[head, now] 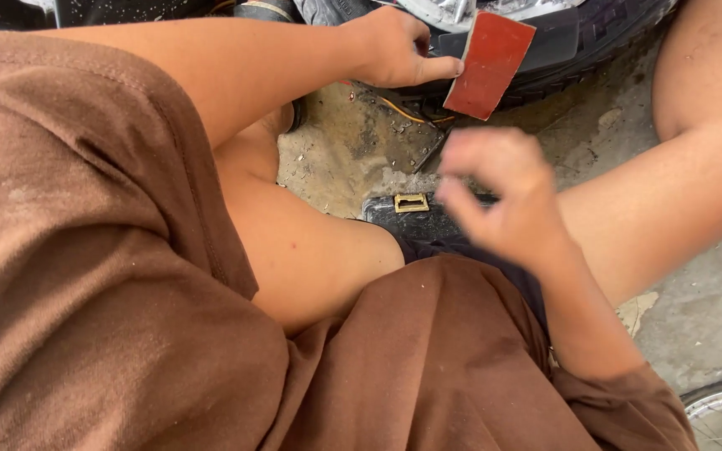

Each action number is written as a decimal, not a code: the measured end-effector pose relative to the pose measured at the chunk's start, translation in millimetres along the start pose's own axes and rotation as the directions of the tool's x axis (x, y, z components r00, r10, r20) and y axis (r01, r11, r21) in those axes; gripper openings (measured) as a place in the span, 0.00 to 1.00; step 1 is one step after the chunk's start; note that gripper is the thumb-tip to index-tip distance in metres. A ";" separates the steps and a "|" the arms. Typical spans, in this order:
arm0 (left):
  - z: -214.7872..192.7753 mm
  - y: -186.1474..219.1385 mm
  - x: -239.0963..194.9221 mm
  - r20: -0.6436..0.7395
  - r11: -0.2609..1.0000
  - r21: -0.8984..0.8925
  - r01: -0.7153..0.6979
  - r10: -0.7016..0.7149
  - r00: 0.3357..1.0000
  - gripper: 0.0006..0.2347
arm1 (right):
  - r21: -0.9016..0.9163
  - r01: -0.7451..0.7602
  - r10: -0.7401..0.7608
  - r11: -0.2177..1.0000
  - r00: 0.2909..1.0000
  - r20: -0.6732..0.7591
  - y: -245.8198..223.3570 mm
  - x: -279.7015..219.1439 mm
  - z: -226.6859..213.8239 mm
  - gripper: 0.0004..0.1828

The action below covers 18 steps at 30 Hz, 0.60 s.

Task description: The person sits on the ground and uses a red sanding block to smooth the surface of a black plastic car part held in their left hand. The sanding action is continuous and focused on the edges and flat surfaces of the part.

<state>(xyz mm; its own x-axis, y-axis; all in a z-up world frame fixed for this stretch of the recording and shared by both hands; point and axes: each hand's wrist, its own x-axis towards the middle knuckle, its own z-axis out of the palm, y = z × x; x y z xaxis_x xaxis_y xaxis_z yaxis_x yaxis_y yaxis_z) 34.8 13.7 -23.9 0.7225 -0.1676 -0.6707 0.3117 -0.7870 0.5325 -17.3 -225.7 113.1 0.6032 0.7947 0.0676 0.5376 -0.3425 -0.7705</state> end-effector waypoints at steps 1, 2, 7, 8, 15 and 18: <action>1.9 -3.2 4.2 0.000 1.000 0.002 0.002 -0.002 1.000 0.30 | 0.002 0.001 -0.001 1.000 1.000 -0.001 -8.4 -14.4 7.6 0.06; 6.0 -5.6 7.8 -0.024 0.998 0.048 -0.037 0.038 0.999 0.32 | 0.060 -0.020 0.006 0.998 0.975 0.223 -17.8 -30.2 14.7 0.09; 25.6 -26.4 34.6 -0.080 0.978 0.179 -0.111 0.127 0.989 0.36 | 0.207 -0.077 -0.014 0.975 0.913 0.408 -43.8 -81.7 49.9 0.12; 31.7 -31.9 39.7 -0.123 0.971 0.151 -0.186 0.205 0.971 0.32 | 0.229 -0.051 -0.054 0.972 0.902 0.429 -47.4 -86.3 51.6 0.10; 27.1 -35.9 28.0 -0.125 0.966 0.156 -0.207 0.227 0.966 0.30 | 0.250 0.101 -0.187 0.963 0.919 0.348 -64.1 -87.1 41.7 0.04; 28.3 -35.3 32.1 -0.092 0.975 0.178 -0.134 0.153 0.984 0.33 | 0.239 0.261 -0.315 0.935 0.923 0.221 -65.1 -81.5 45.4 0.15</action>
<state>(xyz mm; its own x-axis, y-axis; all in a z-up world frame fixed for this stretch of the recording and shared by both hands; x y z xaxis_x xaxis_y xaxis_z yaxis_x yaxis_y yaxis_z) 29.5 19.3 -78.8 0.8154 -0.2303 -0.5311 0.0967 -0.8504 0.5172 -128.3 -245.4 129.0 0.2575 0.9521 0.1647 0.5195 0.0073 -0.8544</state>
